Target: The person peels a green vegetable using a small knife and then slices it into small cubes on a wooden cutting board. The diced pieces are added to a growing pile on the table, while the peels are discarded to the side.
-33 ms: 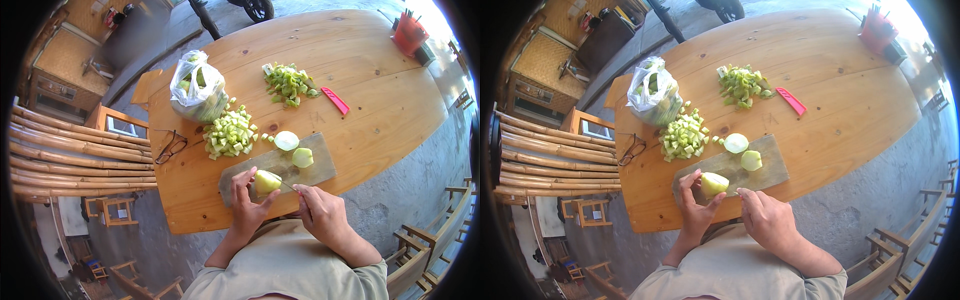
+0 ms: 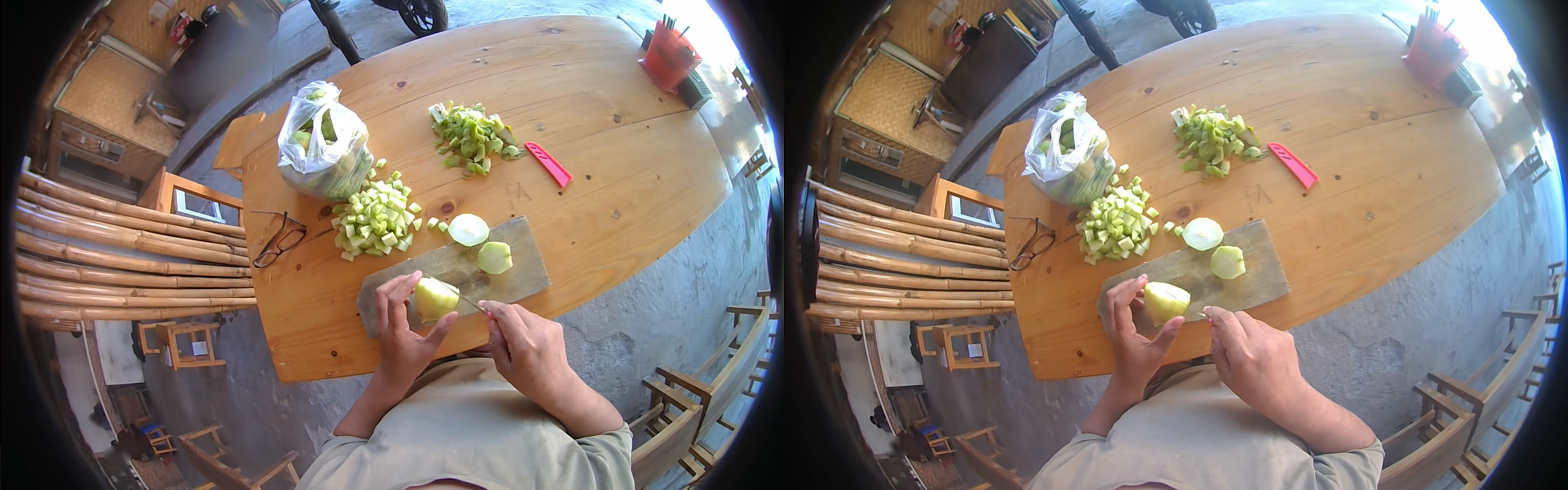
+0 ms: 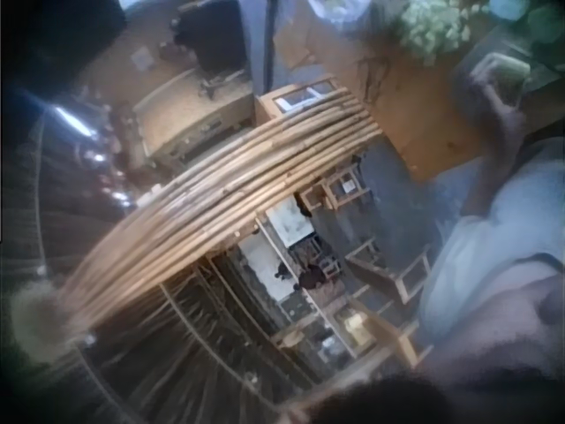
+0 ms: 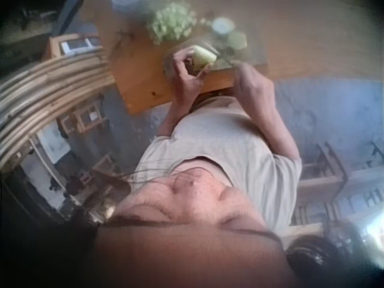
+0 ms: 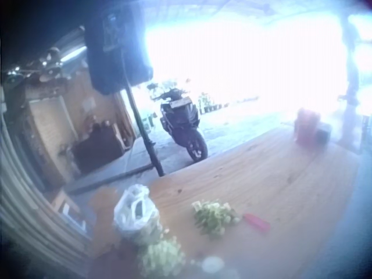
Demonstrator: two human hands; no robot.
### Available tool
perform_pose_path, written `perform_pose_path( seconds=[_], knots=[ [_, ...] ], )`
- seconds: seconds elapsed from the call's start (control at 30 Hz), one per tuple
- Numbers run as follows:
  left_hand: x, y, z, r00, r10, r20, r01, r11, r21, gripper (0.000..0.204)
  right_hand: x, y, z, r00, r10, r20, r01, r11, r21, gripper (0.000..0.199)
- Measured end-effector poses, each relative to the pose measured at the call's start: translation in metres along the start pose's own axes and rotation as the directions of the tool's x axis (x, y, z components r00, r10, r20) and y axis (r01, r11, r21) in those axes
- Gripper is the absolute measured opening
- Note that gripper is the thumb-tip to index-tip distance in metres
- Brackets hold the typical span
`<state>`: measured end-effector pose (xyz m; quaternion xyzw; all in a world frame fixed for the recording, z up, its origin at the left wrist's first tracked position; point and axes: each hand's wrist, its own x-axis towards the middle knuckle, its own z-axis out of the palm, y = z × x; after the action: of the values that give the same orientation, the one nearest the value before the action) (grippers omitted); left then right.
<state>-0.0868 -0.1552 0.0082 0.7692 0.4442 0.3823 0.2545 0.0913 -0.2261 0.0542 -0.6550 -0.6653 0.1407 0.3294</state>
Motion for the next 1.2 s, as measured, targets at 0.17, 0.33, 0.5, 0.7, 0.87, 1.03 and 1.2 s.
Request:
perform_pose_path(
  seconds=[0.17,0.33,0.5,0.7,0.87,1.03,1.2],
  knots=[
    [0.02,-0.011,-0.018,0.974,0.134,0.181,-0.134,0.991,-0.014,0.057,0.001,0.003,-0.003,0.998,0.043,-0.041,-0.043,0.999,-0.006,0.017],
    [0.017,-0.008,-0.024,0.988,-0.094,0.122,0.083,0.992,0.093,0.055,-0.006,0.009,-0.004,0.994,0.108,-0.03,-0.108,0.994,0.003,0.015],
    [-0.002,0.009,-0.012,0.979,-0.193,0.068,0.182,0.974,0.136,0.056,-0.014,0.015,-0.001,0.994,0.104,-0.037,-0.104,0.995,0.005,0.014],
    [-0.012,-0.001,-0.004,0.978,-0.207,-0.009,0.206,0.974,-0.093,0.062,-0.015,0.01,0.006,0.988,0.142,0.061,-0.145,0.988,0.053,0.013],
    [-0.011,-0.003,-0.015,0.983,-0.127,0.132,0.138,0.987,-0.082,0.072,-0.015,0.01,0.013,0.995,0.086,0.053,-0.086,0.996,0.007,0.012],
    [-0.008,-0.003,-0.019,0.983,-0.042,0.177,0.033,0.998,0.054,0.074,-0.013,0.003,0.01,0.976,0.189,0.108,-0.195,0.98,0.05,0.011],
    [0.003,-0.001,-0.02,0.973,0.071,0.219,-0.103,0.985,0.137,0.069,-0.017,0.011,0.01,0.988,0.153,0.033,-0.154,0.988,0.02,0.014]
  ],
)
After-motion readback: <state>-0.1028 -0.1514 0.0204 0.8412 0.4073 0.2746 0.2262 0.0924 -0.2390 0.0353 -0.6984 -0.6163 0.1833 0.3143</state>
